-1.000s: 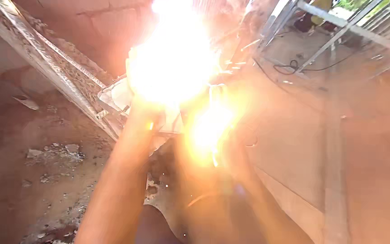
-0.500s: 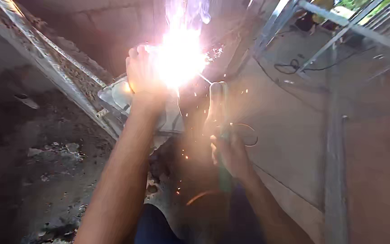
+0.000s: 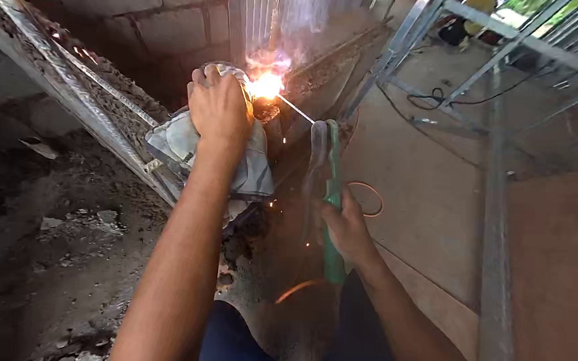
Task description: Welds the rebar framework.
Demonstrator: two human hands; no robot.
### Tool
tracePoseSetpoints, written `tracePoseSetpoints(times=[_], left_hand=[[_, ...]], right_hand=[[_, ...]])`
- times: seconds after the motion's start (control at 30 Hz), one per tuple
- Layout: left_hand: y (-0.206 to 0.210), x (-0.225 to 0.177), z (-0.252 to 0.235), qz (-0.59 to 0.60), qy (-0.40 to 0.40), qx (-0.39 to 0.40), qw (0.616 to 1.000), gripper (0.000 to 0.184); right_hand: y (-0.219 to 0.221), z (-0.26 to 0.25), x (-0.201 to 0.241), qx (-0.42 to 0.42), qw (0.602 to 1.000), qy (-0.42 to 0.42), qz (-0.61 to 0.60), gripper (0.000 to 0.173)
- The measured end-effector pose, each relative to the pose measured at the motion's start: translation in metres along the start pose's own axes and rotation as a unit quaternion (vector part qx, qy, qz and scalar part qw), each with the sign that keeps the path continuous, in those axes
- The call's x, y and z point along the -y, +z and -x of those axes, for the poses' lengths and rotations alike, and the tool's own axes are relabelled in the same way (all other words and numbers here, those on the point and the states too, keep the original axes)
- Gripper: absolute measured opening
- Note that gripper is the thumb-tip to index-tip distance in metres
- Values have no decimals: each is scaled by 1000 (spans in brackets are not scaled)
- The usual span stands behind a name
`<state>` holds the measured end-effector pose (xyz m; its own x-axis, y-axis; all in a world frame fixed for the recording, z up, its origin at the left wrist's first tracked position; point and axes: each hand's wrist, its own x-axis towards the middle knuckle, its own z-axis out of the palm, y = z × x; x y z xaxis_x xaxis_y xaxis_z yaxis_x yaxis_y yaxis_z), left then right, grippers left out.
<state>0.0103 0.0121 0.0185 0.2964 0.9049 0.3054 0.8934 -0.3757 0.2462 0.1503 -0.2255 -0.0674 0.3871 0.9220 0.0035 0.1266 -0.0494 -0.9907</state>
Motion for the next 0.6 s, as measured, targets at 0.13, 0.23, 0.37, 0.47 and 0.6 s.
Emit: tracePoseSetpoints(times=[0.13, 0.23, 0.37, 0.47, 0.6], left_hand=[[1, 1, 0, 0, 1, 2, 1000, 40], [0, 7, 48, -27, 33, 87, 995, 33], [0, 4, 34, -26, 28, 65, 997, 33], [1, 2, 0, 30, 3, -15, 999, 45], [2, 0, -2, 10, -9, -6, 1000, 44]], right_hand=[[1, 0, 0, -3, 1000, -2, -5, 34], [0, 0, 1, 4, 1000, -11, -9, 37], [-1, 0, 0, 4, 1000, -7, 16, 40], [0, 1, 0, -3, 1000, 1, 24, 41], [0, 1, 1, -1, 1000, -1, 8, 39]])
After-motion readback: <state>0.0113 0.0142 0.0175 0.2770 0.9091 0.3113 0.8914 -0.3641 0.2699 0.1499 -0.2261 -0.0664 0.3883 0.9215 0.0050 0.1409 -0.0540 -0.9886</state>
